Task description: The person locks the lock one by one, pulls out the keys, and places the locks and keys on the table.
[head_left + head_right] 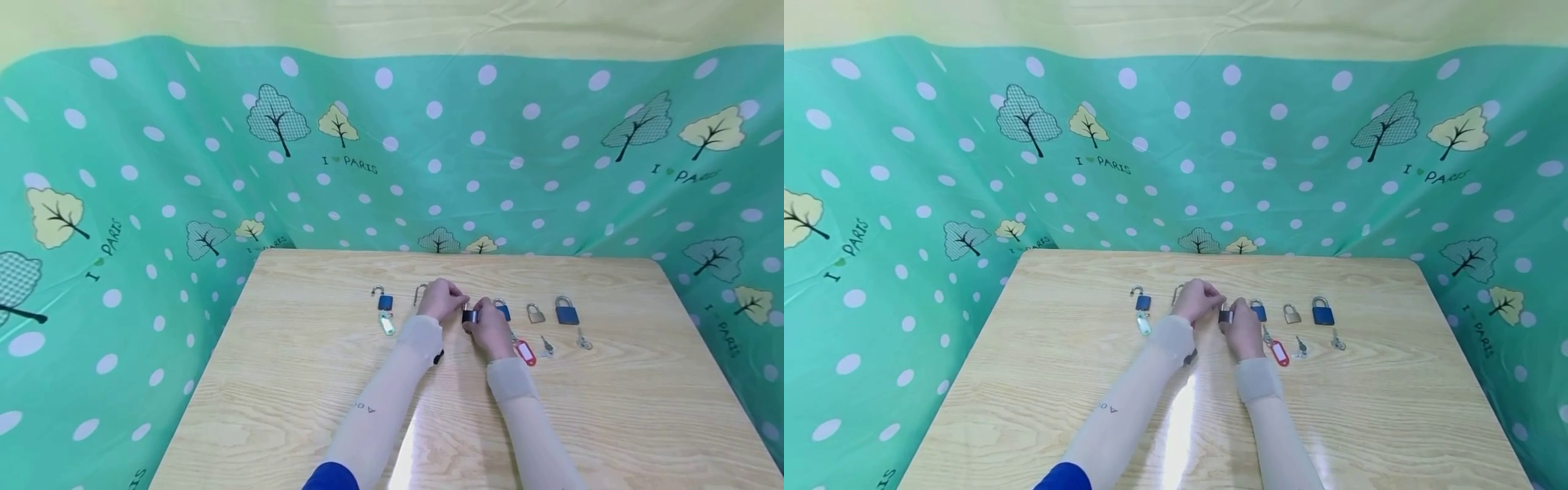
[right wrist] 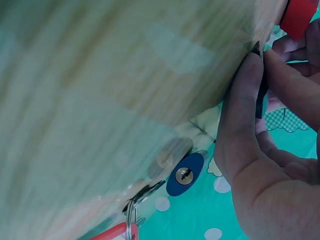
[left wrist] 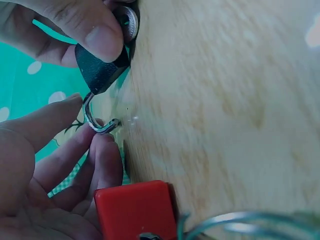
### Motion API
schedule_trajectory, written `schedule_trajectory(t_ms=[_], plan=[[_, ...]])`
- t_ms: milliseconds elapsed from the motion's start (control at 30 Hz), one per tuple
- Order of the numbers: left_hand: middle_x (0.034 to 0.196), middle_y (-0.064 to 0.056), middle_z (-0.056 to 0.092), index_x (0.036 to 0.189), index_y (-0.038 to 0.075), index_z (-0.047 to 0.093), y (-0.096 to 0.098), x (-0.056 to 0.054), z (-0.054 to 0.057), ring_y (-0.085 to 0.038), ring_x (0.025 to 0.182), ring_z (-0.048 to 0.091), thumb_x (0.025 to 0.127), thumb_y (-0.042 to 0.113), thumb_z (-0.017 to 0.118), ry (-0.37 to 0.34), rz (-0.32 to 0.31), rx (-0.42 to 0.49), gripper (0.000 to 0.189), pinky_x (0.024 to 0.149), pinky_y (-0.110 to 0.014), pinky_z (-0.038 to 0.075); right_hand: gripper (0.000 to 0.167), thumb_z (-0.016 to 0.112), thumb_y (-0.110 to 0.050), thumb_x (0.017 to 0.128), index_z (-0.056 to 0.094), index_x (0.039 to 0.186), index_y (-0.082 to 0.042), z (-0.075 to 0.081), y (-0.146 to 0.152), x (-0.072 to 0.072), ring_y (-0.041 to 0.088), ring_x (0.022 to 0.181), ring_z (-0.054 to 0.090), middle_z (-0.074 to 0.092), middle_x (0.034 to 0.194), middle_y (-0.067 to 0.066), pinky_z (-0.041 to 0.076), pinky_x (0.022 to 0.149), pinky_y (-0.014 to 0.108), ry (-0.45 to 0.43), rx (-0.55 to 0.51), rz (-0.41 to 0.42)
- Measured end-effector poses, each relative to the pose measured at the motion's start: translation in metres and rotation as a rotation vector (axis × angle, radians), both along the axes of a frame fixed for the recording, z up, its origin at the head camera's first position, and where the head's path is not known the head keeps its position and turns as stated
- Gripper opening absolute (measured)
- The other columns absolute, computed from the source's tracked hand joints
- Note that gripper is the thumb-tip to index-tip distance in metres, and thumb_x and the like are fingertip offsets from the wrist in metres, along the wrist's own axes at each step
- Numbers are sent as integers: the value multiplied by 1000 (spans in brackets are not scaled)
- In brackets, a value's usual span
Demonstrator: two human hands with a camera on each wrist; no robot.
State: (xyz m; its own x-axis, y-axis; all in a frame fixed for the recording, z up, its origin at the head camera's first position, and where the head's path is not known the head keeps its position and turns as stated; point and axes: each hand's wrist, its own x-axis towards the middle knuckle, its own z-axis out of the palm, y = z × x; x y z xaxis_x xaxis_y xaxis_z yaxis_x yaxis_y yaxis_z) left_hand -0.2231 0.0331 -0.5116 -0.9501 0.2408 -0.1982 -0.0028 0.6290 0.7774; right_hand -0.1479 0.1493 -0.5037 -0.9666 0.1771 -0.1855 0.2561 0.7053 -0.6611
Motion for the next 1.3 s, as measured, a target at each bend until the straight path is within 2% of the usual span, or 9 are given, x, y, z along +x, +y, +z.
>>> schedule_trajectory(t_ms=[367,567,633,800,867,967,1167,1300], plan=[[69,10,65,79,17,74,-1,-2,-8,-6,65,59,82,30,77,10,-16,38,13,60,-21,50,36,72,-2,82,51,110,2,-1,3,5,30,80,60,63,89,18,48,71,44,83,-53,-10],[71,14,65,81,22,75,-6,-5,-10,-4,67,60,80,37,77,10,-11,63,16,63,-21,50,38,72,-6,85,51,116,1,0,4,6,30,87,64,64,98,20,51,77,43,127,-125,-44],[74,14,66,85,21,75,-7,-6,-7,-4,68,61,80,37,77,14,-17,97,16,65,-22,51,40,71,-7,86,50,119,2,-1,4,7,30,90,64,62,102,21,52,78,42,129,-195,-68],[89,9,71,100,17,74,-9,-10,-2,-6,74,66,85,31,73,14,-68,247,20,71,-24,53,43,68,-4,88,48,125,5,2,6,8,31,95,64,61,110,24,56,76,33,153,-419,-132],[93,7,72,104,17,74,-9,-12,-1,-6,75,66,87,29,71,9,-82,286,21,74,-23,53,43,68,-3,87,49,125,6,3,7,8,31,95,64,62,110,24,57,74,29,172,-471,-146],[98,3,72,106,13,73,-7,-13,1,-7,77,68,88,24,70,-2,-104,349,21,76,-21,53,42,69,-2,86,52,124,5,3,7,8,30,94,65,64,109,23,56,72,25,200,-486,-153],[99,-5,72,106,2,72,1,-12,3,-13,81,70,87,12,71,-26,-127,509,22,74,-24,56,36,70,-5,86,59,120,3,0,10,11,25,90,67,66,109,20,54,70,19,251,-443,-160],[96,-5,72,105,2,72,2,-10,7,-14,78,70,88,13,69,-29,-112,535,20,74,-24,56,36,70,-7,87,61,120,2,1,13,12,22,89,67,66,109,19,54,71,18,255,-469,-155]])
